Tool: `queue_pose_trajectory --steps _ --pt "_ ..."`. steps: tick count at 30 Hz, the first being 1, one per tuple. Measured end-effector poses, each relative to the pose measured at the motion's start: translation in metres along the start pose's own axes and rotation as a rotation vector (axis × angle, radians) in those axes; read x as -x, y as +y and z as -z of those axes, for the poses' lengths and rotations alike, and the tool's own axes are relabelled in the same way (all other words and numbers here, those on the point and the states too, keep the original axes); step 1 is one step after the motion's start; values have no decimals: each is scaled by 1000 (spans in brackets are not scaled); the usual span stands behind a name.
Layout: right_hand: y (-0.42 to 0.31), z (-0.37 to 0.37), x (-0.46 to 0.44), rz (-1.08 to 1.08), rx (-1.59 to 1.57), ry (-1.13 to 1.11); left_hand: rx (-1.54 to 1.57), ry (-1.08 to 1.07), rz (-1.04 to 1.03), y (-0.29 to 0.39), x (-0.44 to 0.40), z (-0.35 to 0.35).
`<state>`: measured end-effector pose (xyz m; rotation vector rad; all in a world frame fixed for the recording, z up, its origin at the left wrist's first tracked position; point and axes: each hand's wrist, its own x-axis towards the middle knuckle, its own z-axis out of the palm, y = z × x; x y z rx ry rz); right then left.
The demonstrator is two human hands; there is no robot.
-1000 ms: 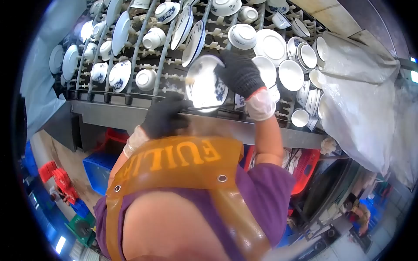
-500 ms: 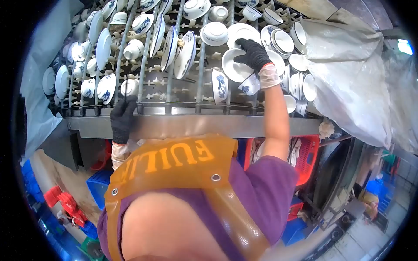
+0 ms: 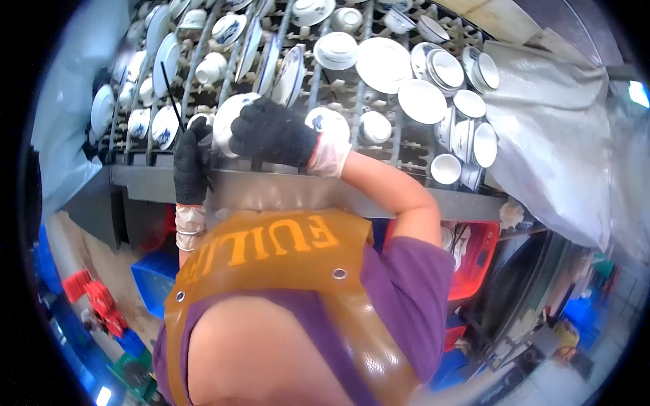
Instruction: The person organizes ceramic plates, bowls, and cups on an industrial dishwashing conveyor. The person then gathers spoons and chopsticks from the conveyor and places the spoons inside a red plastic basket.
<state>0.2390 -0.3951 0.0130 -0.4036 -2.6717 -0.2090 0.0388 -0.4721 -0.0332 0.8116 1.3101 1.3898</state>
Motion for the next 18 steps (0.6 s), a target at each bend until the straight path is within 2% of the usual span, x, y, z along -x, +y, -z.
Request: queue_pose_trajectory --steps 1,2,3,4,5,6,7,8,9,11,12,13,15,17,18 --pt "8 -20 9 82 -70 144 -104 -104 25 14 2 -9" --pt "17 -18 20 -94 -111 46 -145 -75 64 10 -1 -12" --pt "32 -7 27 -226 85 -184 -184 -41 111 2 -2 -14" --pt "48 12 29 -471 282 -178 -308 -98 6 -3 -2 -13" --pt "90 3 57 -482 -215 351 -305 -107 18 -3 -1 -17" --pt "122 5 74 -669 -199 457 -291 -106 65 -2 0 -22" --pt "148 26 86 -855 -164 229 -280 -104 102 0 0 -27" --pt "183 28 110 -933 -14 -38 -219 -111 112 -2 -1 -30" --pt "208 27 133 -871 -123 -226 -223 -120 100 -6 -5 -34" --pt "222 25 164 -833 -61 -477 -306 -26 -18 -23 -11 -37" --pt "229 25 170 -839 -63 -467 -334 5 -217 -21 -16 -44" --pt "238 24 174 -826 -113 -529 -337 3 -219 -14 -19 -47" --pt "242 27 173 -801 -171 -602 -877 62 -527 4 -19 -56" --pt "222 52 148 -761 -364 -581 -971 56 -479 -6 -26 -52" --pt "209 60 144 -860 -494 -412 -955 11 -369 -12 -27 -49"
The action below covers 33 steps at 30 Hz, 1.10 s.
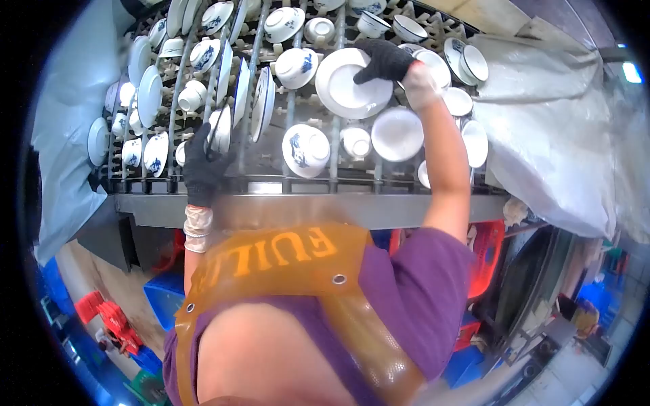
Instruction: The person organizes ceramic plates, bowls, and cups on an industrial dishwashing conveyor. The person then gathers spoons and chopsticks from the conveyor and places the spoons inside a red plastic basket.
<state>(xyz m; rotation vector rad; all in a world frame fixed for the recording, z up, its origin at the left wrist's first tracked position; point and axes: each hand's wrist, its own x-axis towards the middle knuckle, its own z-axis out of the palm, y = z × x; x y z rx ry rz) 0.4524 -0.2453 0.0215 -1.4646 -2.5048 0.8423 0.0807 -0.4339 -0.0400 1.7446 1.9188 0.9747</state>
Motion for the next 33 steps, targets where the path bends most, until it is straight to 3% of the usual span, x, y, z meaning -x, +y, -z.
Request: queue_pose_trajectory --steps 1,3,5,6,9,11,14,15,17,19,20,21,24,27,29,30,31,32,33 --pt "-31 6 15 60 -46 84 31 -87 81 -6 4 -4" --pt "-86 15 30 168 439 -43 53 -101 105 -9 9 -10" --pt "-99 -12 38 461 734 357 -129 -40 90 10 8 -8" --pt "-98 -25 35 507 809 365 -205 -62 88 13 6 -9" --pt "-79 -44 25 505 637 318 -306 34 -32 0 -5 -24" --pt "-73 -39 26 456 550 457 -201 71 -78 -8 -6 -17" --pt "-72 -24 53 330 345 636 -309 104 -132 -7 6 -6" --pt "-76 -22 72 96 367 524 -254 129 -70 1 11 -3" --pt "-76 -34 112 -57 203 480 -274 104 -84 4 20 -1" --pt "-62 -67 138 -224 221 294 -329 90 -29 6 27 -15" --pt "-63 -86 145 -419 401 151 -387 75 13 7 29 -19" --pt "-63 -99 151 -427 388 144 -390 68 4 1 29 -18" --pt "-52 -113 156 -237 384 316 -19 -25 43 -4 29 -2" --pt "-63 -66 139 -144 -82 479 98 73 -111 21 31 3" --pt "-46 -46 118 -135 -568 439 438 41 -125 49 33 -5" --pt "-37 -35 103 -211 -471 376 368 18 -156 57 34 -7" --pt "-27 -28 87 -122 -466 421 293 -5 -185 62 35 -7" --pt "-22 -20 72 -249 -172 482 271 21 -214 59 35 -13" --pt "1 -24 51 -142 208 677 155 54 -243 62 36 -13"
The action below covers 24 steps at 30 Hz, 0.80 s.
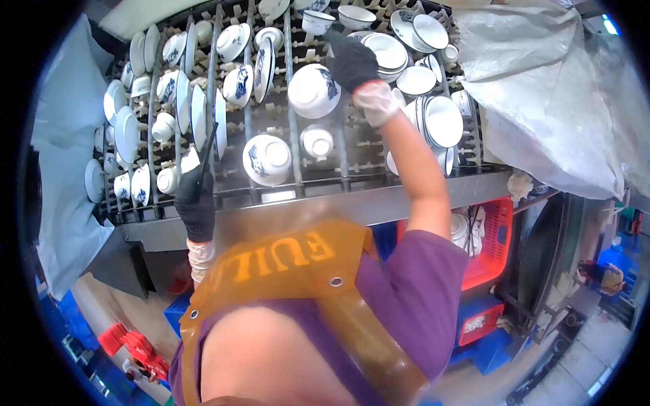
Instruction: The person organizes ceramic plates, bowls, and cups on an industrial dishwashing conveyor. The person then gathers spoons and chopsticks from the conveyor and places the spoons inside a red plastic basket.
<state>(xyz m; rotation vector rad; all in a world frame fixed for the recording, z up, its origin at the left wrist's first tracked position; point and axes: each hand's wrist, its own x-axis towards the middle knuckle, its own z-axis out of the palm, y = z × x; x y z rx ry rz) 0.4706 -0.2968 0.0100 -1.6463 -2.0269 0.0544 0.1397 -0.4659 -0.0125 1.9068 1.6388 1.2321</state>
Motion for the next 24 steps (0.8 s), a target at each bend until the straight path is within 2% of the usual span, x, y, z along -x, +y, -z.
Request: queue_pose_trajectory --steps 1,2,4,6,7,8,9,10,11,14,15,18,20,22,23,24 --pt "10 -13 -24 -23 88 -41 -35 17 10 -1 0 0" --pt "15 -25 -42 19 75 47 -69 33 24 -3 2 -1" --pt "51 -74 -79 292 150 329 -10 58 81 -18 9 -5" --pt "52 -88 -106 85 282 -19 41 97 141 -23 15 -5" --pt "50 -83 -111 19 180 -150 90 129 231 -19 20 -5" --pt "48 -76 -119 71 93 -177 138 160 315 -16 22 -3" --pt "39 -67 -119 44 -25 -120 16 113 310 -16 24 2" --pt "35 -61 -120 15 -138 -68 6 160 242 -17 26 1" --pt "53 -73 -127 -10 -347 -2 0 134 264 -15 28 2" --pt "50 -43 -116 -256 -67 24 153 89 388 -3 29 -11" --pt "67 -51 -111 -136 101 132 186 59 358 6 22 -15" --pt "88 -52 -105 -92 334 -178 224 -19 328 25 2 -27" --pt "104 -43 -118 -171 225 -276 476 -51 512 28 -6 -41" --pt "125 -34 -129 -130 25 -3 103 -69 -19 38 -24 -49" --pt "137 -28 -138 -134 -177 22 134 -119 0 49 -31 -52" --pt "182 -48 -156 -64 -356 60 166 -174 27 58 -34 -56"
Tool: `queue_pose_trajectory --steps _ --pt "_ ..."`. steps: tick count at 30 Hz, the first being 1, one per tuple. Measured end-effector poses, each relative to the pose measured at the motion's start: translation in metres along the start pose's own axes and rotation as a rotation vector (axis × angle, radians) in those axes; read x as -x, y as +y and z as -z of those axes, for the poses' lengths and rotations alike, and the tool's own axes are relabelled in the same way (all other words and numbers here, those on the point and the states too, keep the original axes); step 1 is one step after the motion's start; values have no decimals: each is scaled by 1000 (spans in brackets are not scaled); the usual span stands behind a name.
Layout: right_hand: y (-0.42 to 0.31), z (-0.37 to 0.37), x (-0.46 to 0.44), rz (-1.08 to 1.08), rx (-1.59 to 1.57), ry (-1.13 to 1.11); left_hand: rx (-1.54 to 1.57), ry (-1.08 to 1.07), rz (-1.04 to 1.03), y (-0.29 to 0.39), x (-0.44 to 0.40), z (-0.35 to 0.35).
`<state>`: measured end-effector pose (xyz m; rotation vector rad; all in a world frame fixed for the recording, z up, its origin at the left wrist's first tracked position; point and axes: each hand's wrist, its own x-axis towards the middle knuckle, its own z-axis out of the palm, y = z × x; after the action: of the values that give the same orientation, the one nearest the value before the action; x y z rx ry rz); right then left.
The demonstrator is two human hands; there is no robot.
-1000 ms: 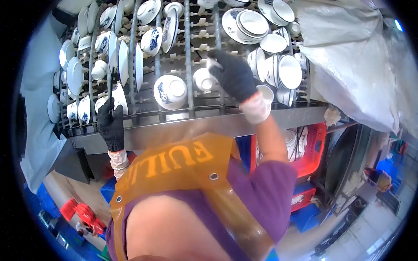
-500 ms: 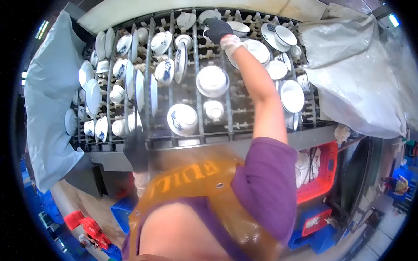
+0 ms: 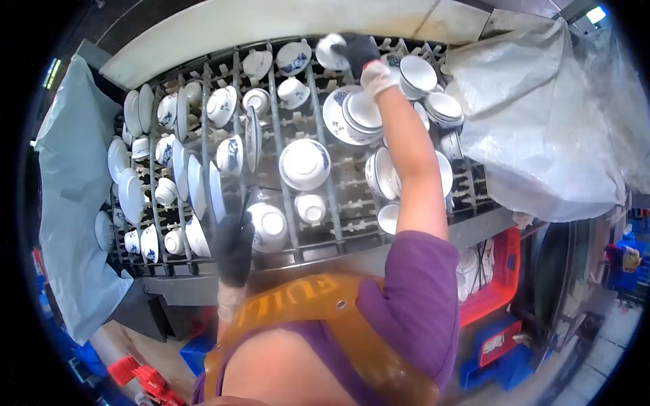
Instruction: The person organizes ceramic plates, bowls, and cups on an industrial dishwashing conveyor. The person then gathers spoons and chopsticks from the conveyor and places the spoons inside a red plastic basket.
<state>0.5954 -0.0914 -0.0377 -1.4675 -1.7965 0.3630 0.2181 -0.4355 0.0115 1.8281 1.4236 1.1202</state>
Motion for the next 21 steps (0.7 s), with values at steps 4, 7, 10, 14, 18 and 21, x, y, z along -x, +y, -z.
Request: queue_pose_trajectory --steps 4,7,10,14,18,21 --pt "-46 48 26 -159 350 -377 16 -93 -152 16 -9 -14" --pt "-16 33 57 44 281 -663 195 -93 8 7 2 -31" --pt "-35 47 73 74 457 -822 226 -200 104 14 -1 -33" --pt "-75 87 67 -168 546 -844 209 -178 -28 4 9 -36" --pt "-60 106 47 -37 729 -176 202 -212 214 17 11 -45" --pt "-64 103 52 -51 601 -90 350 -255 192 17 11 -57"
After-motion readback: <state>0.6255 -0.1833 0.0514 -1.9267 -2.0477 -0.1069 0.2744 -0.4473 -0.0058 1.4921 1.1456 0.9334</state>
